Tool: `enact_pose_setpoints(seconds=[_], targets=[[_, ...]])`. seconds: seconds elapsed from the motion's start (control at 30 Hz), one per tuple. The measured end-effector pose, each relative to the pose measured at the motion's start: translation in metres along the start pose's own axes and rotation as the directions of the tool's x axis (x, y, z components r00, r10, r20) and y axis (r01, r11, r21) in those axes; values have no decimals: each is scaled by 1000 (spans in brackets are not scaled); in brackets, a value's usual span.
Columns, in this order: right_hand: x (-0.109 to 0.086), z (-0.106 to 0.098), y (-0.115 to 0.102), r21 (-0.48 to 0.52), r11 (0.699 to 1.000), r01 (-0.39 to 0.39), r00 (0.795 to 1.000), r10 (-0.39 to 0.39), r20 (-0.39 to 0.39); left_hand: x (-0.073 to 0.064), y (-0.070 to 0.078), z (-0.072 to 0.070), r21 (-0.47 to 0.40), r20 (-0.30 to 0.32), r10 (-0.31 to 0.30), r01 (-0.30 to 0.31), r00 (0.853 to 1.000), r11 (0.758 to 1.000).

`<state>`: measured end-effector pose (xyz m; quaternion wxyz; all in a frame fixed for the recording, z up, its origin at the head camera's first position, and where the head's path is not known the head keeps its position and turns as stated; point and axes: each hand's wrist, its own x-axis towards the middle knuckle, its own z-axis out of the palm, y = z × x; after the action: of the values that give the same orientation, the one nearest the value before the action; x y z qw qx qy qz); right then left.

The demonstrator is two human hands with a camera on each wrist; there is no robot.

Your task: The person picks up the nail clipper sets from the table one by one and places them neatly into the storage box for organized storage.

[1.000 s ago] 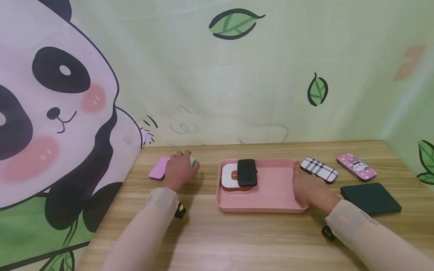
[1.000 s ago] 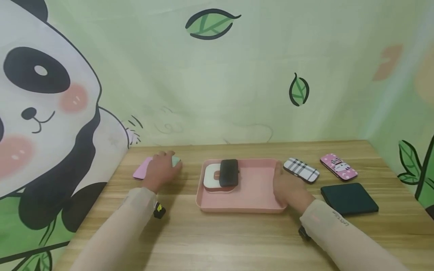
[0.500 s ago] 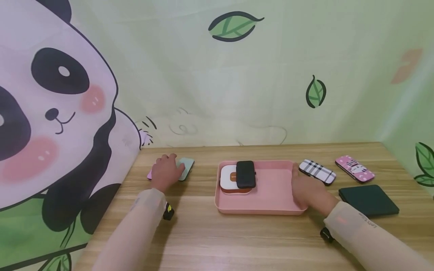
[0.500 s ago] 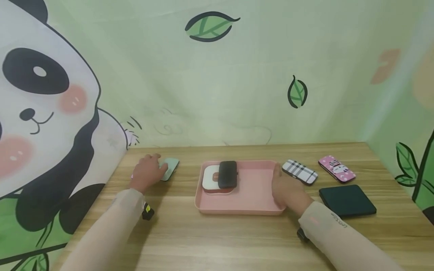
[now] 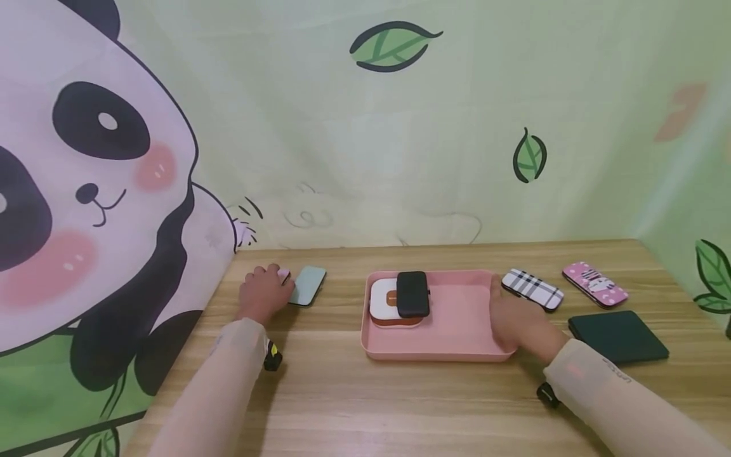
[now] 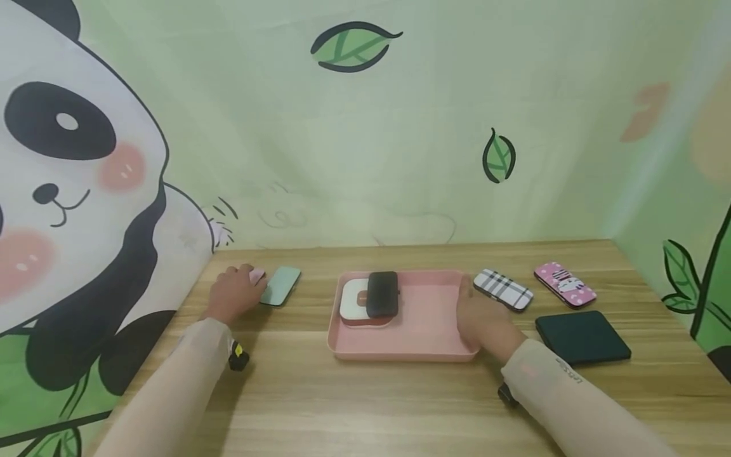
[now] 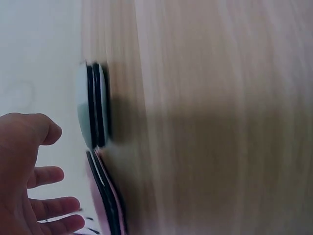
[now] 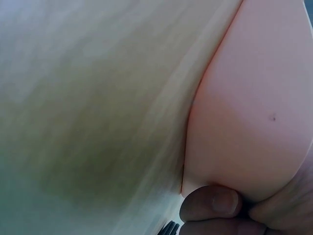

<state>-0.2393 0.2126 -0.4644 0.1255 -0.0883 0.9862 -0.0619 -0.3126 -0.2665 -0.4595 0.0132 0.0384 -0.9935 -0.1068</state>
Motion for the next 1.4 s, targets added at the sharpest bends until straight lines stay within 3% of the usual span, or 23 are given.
enact_pose_setpoints(seconds=[0.3, 0.7, 1.0, 1.4], targets=[[0, 0, 1, 10, 1000, -10, 1000, 10, -3, 5, -19, 1, -31, 67, -56, 58, 996, 998], [0, 1, 0, -13, 1000, 9, 1000, -9, -15, 12, -36, 12, -70, 104, -42, 49, 994, 996], [1, 3, 1, -13, 1000, 6, 1000, -6, -12, 16, -38, 17, -59, 123, -60, 68, 991, 996], [1, 3, 1, -3, 1000, -3, 1000, 2, -5, 17, -38, 17, -58, 93, -23, 28, 995, 998]])
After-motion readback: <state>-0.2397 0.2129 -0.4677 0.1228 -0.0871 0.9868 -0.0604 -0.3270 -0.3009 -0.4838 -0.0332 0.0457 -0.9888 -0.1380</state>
